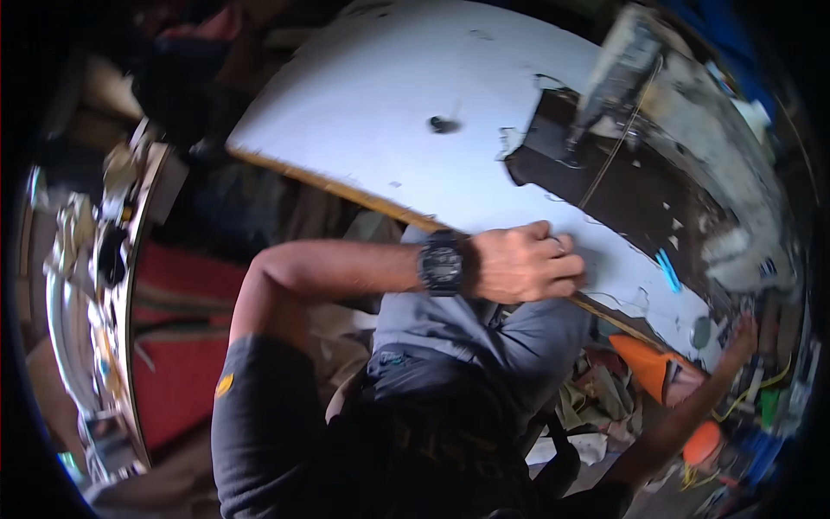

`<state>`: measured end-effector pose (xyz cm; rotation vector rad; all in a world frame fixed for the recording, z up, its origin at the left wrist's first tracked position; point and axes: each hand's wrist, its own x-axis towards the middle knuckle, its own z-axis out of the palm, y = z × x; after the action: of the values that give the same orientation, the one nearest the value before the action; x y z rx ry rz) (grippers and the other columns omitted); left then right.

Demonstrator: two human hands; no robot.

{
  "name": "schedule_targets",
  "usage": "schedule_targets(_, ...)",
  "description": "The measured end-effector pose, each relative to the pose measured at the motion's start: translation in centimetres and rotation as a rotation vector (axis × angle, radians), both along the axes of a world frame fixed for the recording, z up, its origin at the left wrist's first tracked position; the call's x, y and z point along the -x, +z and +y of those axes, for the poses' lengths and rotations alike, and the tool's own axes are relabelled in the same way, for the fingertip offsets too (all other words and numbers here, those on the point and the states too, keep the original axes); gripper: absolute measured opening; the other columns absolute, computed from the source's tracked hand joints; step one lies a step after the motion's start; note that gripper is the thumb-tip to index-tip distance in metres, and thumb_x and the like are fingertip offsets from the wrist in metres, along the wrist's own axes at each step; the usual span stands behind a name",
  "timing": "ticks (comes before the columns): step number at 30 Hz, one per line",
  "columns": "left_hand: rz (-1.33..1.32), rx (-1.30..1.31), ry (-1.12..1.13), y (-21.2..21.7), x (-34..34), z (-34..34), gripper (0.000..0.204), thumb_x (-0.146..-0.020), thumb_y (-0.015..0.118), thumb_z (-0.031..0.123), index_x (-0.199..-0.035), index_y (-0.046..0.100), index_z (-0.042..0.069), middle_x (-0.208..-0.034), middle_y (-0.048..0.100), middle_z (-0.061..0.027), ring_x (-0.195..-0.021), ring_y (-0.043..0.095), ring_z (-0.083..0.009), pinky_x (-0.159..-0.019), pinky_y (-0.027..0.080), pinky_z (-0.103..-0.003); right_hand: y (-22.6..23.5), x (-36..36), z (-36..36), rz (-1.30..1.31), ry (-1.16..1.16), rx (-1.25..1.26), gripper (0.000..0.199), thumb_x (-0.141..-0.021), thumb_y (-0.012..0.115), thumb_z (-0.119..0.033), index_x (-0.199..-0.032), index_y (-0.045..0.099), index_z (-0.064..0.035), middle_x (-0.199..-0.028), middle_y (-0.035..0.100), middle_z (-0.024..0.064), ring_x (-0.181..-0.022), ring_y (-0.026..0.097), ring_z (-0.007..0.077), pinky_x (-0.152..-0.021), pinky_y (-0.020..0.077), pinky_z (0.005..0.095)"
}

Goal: The person threads a sewing machine by hand, routing thread through the upper tension guides, handling the bobbin, and passing the thread through the needle.

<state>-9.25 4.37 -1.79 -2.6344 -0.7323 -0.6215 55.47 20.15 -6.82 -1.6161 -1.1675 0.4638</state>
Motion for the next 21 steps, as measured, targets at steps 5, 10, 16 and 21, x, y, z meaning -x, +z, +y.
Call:
schedule_targets(5,-0.046,-0.073,0.035,-1.4,0.7,-1.0,0.032,-0.088,0.057,0.029,-0.115,0.063,0.012,-0.093,0.047,-0.0007,-0.090,0.055,-0.0148,-0.075,0.051,-0.032,1.5,5.2,-0.1,0.203,0.025,0.011,0.017,-0.093,0.068,-0.026,-0.096,0.071,-0.0101,-0.065,0.048,-0.0107,-0.052,0.035,-0.0014,-0.047,0.0244,0.0170)
schedule_targets(10,-0.044,-0.077,0.030,-1.4,0.1,-1.1,0.033,-0.087,0.059,0.029,-0.115,0.064,0.011,-0.093,0.047,-0.0004,-0.090,0.055,-0.0147,-0.077,0.051,-0.032,1.8,4.3,-0.6,0.183,0.041,0.002,0.017,-0.095,0.065,-0.025,-0.098,0.071,-0.0098,-0.065,0.048,-0.0110,-0.052,0.035,-0.0017,-0.046,0.0234,0.0174)
schedule_targets(16,-0.051,-0.070,0.022,-1.5,0.5,-1.2,0.034,-0.087,0.059,0.029,-0.115,0.065,0.011,-0.094,0.048,-0.0004,-0.091,0.055,-0.0149,-0.078,0.051,-0.032,1.4,4.5,-0.5,0.184,0.033,0.010,0.017,-0.095,0.064,-0.025,-0.100,0.071,-0.0100,-0.065,0.047,-0.0112,-0.052,0.035,-0.0020,-0.046,0.0229,0.0173)
schedule_targets(21,-0.048,-0.068,0.023,-1.2,1.1,-0.9,0.033,-0.087,0.059,0.028,-0.115,0.064,0.012,-0.094,0.048,-0.0002,-0.092,0.055,-0.0150,-0.077,0.049,-0.032,0.7,3.4,0.5,0.160,0.080,0.041,0.019,-0.094,0.065,-0.025,-0.102,0.071,-0.0086,-0.072,0.056,-0.0096,-0.053,0.037,-0.0012,-0.047,0.0258,0.0165)
